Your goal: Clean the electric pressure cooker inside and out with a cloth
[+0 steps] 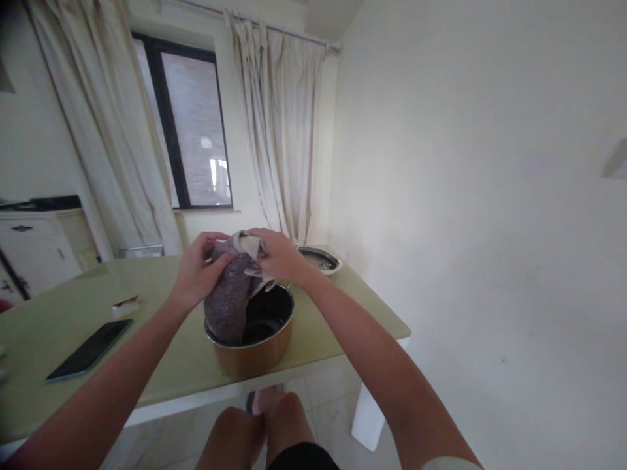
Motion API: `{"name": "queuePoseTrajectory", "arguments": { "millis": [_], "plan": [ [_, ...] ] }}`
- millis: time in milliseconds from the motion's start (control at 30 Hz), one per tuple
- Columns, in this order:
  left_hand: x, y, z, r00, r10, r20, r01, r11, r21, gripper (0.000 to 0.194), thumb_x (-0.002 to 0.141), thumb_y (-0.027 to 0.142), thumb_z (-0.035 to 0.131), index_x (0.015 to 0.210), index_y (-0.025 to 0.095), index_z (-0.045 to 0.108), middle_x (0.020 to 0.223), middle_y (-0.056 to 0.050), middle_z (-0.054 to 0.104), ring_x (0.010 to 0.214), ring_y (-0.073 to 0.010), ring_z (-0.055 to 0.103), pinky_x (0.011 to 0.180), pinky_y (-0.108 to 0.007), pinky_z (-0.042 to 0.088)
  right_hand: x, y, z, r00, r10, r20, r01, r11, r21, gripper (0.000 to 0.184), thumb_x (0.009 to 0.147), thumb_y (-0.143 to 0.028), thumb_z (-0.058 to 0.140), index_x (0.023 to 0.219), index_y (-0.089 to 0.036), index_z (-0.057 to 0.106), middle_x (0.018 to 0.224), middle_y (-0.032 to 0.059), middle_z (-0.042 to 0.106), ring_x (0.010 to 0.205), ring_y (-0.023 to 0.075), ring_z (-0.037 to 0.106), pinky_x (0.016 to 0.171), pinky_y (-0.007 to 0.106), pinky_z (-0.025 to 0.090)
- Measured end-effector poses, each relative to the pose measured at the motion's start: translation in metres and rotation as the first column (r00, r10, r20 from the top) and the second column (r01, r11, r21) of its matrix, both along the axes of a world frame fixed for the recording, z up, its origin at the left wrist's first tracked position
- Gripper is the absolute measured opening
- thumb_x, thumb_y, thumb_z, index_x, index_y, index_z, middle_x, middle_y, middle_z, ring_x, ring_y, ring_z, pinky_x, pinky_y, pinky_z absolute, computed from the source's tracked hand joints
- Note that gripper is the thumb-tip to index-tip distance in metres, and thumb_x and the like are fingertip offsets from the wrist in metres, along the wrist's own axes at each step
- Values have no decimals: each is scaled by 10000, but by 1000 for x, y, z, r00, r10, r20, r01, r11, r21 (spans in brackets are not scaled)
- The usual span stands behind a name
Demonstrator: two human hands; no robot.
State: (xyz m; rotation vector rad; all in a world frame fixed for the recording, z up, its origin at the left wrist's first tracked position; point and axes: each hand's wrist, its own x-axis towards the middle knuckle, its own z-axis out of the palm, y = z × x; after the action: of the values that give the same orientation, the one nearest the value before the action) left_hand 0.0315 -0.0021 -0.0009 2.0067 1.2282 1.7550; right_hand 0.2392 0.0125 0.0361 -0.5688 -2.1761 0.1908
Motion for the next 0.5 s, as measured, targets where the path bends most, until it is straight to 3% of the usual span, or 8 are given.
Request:
{"name": "queuePoseTrajectory", "arguments": {
  "millis": [100,200,267,333,367,400,500],
  "plan": [
    [-2,-32,-32,958,-284,-32,276,949,-149,503,790,418,768,1235,234,623,940,-26,722,870,-207,713,802,-343,598,46,-12,-15,993,106,-51,-112,984,-139,418,806,-98,599,1188,-185,746,1176,44,760,1122,235,698,1018,412,533],
    [-1,-69,-74,863,-425,-275,343,890,-300,484,854,389,757,1319,314,642,1131,-62,763,1019,-243,734,911,-387,602,90,-28,-48,972,189,136,-118,902,-415,269,749,-163,718,1002,-180,804,973,34,796,889,218,736,855,367,586],
    [1,-83,-98,823,-371,-431,268,921,-281,481,898,444,732,1361,350,644,1286,-79,731,1172,-279,692,1016,-436,561,109,-37,-65,957,165,239,-24,864,-502,360,566,-225,894,919,-202,825,881,16,799,762,214,729,754,345,594],
    [6,-82,-116,816,-239,-527,146,966,-213,386,956,480,650,1306,319,683,1273,-94,734,1176,-297,681,1020,-455,535,117,-43,-74,963,97,251,31,886,-462,589,383,-303,983,949,-233,837,918,12,811,763,231,740,741,349,604],
    [9,-79,-122,806,-176,-565,83,979,-186,331,990,475,590,1236,292,713,1199,-100,754,1115,-296,700,980,-448,536,116,-45,-75,970,71,233,34,909,-415,669,363,-359,998,1004,-253,836,985,15,815,819,244,754,773,356,610],
    [13,-74,-126,781,-132,-611,29,984,-174,313,1019,456,526,1157,269,736,1111,-104,771,1039,-290,718,933,-434,535,112,-45,-75,973,64,219,20,932,-361,692,423,-425,995,1077,-275,826,1073,17,812,903,253,763,825,361,611],
    [26,-64,-127,633,-101,-768,-92,975,-204,435,1068,371,350,964,235,750,914,-121,781,862,-283,745,796,-402,515,85,-39,-82,953,68,297,-12,983,-185,483,844,-543,796,1257,-297,757,1276,34,765,1133,234,724,983,367,558]
  ]
}}
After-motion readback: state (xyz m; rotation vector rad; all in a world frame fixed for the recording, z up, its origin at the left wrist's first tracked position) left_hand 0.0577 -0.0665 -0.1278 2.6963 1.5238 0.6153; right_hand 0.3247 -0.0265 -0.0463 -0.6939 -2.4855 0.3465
